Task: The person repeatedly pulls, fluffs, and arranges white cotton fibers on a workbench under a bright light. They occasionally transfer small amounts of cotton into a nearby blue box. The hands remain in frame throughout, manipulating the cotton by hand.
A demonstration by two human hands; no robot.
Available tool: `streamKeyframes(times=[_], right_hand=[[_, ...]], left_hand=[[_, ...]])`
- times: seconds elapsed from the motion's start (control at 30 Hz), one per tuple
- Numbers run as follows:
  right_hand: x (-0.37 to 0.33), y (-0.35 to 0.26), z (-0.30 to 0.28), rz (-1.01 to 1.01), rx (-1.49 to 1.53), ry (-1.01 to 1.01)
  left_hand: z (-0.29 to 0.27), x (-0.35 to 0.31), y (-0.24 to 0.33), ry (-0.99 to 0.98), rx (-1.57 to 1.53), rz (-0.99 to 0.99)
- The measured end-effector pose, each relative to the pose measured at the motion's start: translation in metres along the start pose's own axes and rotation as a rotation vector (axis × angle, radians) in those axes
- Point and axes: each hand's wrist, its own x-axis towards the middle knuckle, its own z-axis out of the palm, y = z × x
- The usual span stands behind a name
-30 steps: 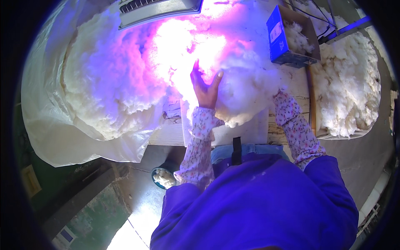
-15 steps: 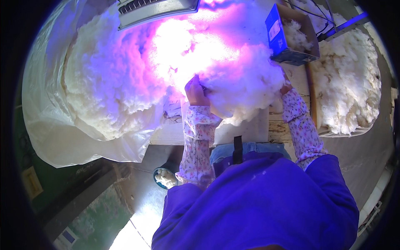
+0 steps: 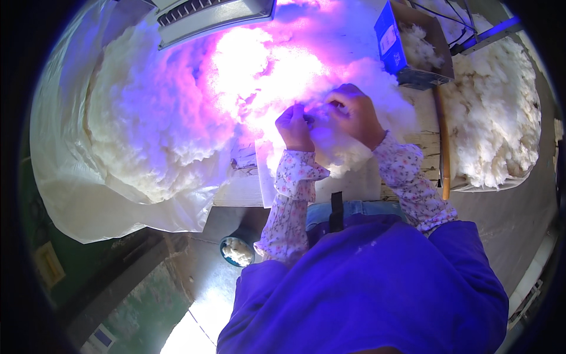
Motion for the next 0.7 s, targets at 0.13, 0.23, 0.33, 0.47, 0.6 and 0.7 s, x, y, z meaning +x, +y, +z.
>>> streamKeyframes(times=[0.13, 0.23, 0.33, 0.47, 0.6, 0.7], right_hand=[[-0.003, 0.015, -0.009, 0.289, 0.312, 0.085], [-0.003, 0.013, -0.014, 0.334, 0.398, 0.148], [-0.006, 0.001, -0.014, 0.177, 0.292, 0.105], [-0.007, -0.009, -0.003, -0.122, -0.116, 0.02], [-0.007, 0.001, 0.002, 0.045, -0.096, -0.068], [-0.011, 0.012, -0.007, 0.171, 0.14, 0.018]], left_hand=[[-0.011, 0.006, -0.005, 0.063, -0.001, -0.027], [-0.012, 0.008, -0.008, 0.014, 0.008, -0.011], [-0.006, 0.006, -0.01, -0.007, -0.004, 0.014], [0.004, 0.0, -0.01, -0.027, -0.069, -0.007], [0.002, -0.002, -0.009, 0.006, -0.034, 0.018], [-0.004, 0.001, -0.013, 0.058, -0.011, 0.016]])
